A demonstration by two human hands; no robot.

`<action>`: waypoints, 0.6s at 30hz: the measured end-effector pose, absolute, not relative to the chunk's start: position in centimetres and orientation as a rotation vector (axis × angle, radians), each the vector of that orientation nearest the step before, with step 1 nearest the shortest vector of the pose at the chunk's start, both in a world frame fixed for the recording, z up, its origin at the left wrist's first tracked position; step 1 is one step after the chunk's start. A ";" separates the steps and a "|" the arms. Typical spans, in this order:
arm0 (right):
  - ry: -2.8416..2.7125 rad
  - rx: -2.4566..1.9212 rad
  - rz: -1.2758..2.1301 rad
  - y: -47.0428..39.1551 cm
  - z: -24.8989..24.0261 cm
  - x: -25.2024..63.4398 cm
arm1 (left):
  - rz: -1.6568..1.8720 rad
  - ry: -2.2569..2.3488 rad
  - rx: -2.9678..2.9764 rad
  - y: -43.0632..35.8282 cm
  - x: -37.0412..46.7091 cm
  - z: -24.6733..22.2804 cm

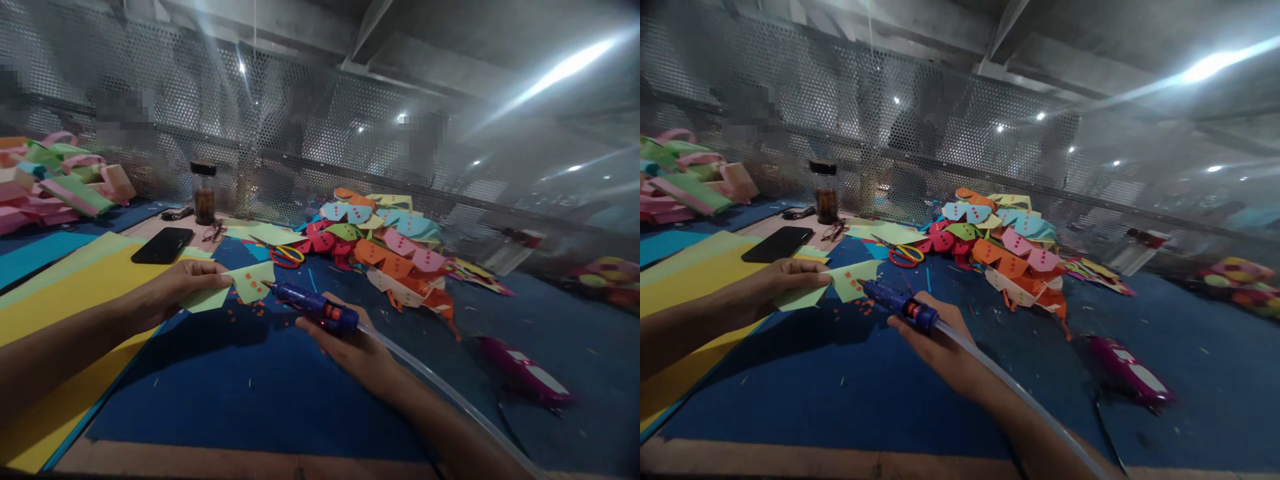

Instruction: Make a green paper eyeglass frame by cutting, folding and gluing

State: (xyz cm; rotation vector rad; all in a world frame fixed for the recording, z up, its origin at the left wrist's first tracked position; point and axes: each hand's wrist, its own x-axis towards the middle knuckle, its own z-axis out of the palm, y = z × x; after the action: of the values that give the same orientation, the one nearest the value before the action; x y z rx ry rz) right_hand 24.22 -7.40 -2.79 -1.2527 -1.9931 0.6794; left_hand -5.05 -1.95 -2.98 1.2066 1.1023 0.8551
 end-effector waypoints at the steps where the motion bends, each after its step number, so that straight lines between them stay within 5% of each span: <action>1: -1.956 -1.264 0.692 -7.2 -3.0 24.2 | 0.843 1.088 1.214 -2.1 -4.9 -3.0; 18: -1.688 -1.181 0.872 -5.5 -1.3 22.3 | 0.740 1.047 1.637 -3.6 -1.9 -1.9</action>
State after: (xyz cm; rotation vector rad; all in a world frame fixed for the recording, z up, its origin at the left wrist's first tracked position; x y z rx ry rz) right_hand 22.30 -5.49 -1.33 -1.1807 -1.6879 0.8718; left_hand -1.88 -3.60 -1.92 1.6365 1.0473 0.7403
